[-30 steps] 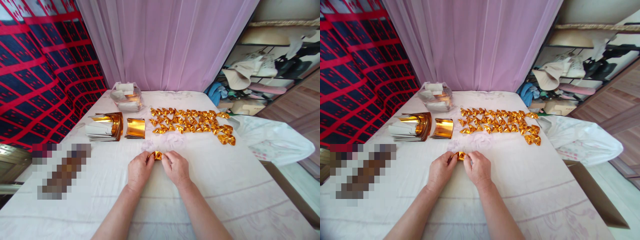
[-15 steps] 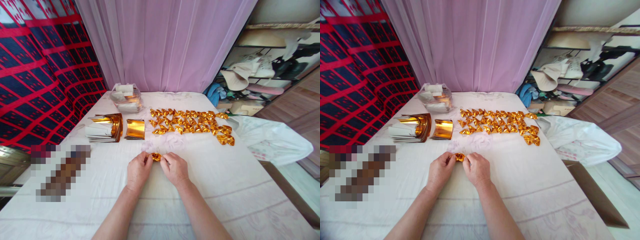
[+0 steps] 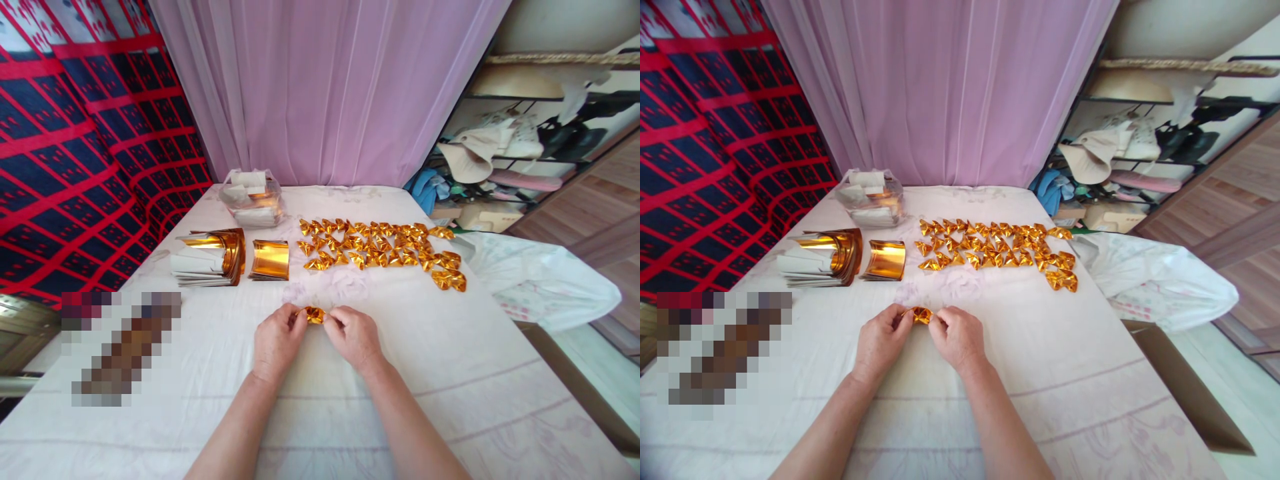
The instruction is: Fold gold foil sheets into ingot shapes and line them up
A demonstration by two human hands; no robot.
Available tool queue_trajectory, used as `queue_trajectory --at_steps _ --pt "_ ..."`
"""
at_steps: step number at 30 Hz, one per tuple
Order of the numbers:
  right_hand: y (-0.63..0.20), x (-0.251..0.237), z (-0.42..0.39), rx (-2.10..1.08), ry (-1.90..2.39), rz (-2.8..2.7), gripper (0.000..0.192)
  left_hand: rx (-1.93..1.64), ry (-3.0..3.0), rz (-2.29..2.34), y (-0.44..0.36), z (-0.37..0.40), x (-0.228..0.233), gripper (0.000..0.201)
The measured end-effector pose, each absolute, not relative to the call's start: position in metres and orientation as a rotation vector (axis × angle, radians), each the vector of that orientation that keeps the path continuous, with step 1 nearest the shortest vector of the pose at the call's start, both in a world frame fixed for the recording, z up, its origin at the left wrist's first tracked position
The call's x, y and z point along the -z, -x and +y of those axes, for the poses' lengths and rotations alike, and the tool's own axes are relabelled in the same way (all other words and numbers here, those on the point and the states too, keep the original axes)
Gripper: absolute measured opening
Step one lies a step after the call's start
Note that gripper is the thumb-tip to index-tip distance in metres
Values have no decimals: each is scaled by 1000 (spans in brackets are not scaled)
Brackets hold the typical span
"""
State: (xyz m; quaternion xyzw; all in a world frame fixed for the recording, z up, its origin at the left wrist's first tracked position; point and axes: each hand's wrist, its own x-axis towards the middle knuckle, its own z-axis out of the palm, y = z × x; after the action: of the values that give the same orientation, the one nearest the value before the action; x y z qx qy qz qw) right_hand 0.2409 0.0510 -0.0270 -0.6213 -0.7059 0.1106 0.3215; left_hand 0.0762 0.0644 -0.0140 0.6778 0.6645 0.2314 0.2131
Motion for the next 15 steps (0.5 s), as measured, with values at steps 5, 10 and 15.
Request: queue_trajectory --at_steps 5,10,15 --pt "-250 30 54 -187 1721 -1724 34 -705 -1880 1772 -74 63 13 34" --pt "-266 29 55 -52 1829 -1606 35 -760 -1865 1762 -70 65 19 39" --pt "-306 16 60 114 2190 -1448 32 -842 -1836 1772 -68 67 25 41"
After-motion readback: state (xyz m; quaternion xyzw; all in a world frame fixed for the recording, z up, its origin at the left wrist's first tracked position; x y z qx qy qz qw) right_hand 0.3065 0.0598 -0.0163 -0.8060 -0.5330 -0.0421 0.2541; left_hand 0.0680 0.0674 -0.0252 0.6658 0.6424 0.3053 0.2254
